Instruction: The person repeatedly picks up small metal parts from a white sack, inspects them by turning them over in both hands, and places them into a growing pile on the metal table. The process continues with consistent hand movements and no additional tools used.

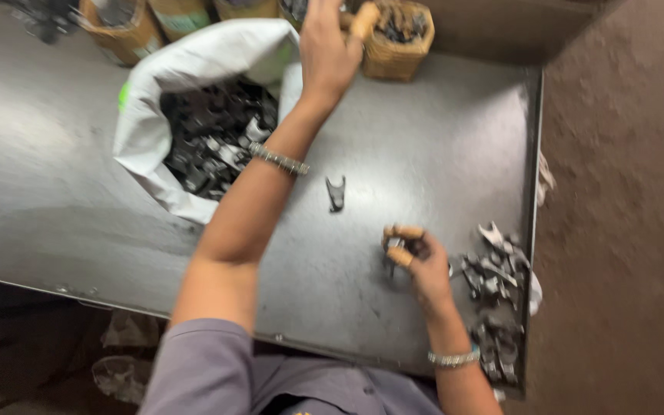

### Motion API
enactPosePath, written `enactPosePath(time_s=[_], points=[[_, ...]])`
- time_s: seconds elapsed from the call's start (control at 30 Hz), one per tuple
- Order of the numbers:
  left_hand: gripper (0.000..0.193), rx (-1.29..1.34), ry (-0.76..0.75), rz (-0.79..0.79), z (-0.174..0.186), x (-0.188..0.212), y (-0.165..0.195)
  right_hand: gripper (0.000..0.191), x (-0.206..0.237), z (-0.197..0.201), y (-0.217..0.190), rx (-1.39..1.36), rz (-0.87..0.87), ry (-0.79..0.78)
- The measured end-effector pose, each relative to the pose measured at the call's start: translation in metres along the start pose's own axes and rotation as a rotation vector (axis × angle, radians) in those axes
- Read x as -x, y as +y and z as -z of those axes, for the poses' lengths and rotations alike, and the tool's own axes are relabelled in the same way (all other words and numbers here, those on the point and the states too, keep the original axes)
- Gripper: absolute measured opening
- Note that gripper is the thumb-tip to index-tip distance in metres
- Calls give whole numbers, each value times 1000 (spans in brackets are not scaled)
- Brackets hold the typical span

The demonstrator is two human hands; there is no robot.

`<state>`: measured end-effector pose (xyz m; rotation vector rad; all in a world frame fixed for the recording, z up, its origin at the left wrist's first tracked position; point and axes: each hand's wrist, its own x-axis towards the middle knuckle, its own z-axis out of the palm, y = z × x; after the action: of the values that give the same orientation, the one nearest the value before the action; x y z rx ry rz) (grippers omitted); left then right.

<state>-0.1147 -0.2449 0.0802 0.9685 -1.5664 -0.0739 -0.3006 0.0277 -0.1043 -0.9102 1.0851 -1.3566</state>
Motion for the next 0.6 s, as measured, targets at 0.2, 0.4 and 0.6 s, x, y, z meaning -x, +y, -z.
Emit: enactPosePath(time_s=[0.2, 0.4, 0.6], points=[[55, 380, -656, 385, 57, 191, 53, 47, -5, 13, -15, -612, -110, -2], [68, 854, -670, 925, 85, 300, 79, 46, 12, 3, -11, -627, -162, -40], [46, 1003, -579, 1100, 92, 315, 53, 42, 20, -18, 0, -258, -172, 66]])
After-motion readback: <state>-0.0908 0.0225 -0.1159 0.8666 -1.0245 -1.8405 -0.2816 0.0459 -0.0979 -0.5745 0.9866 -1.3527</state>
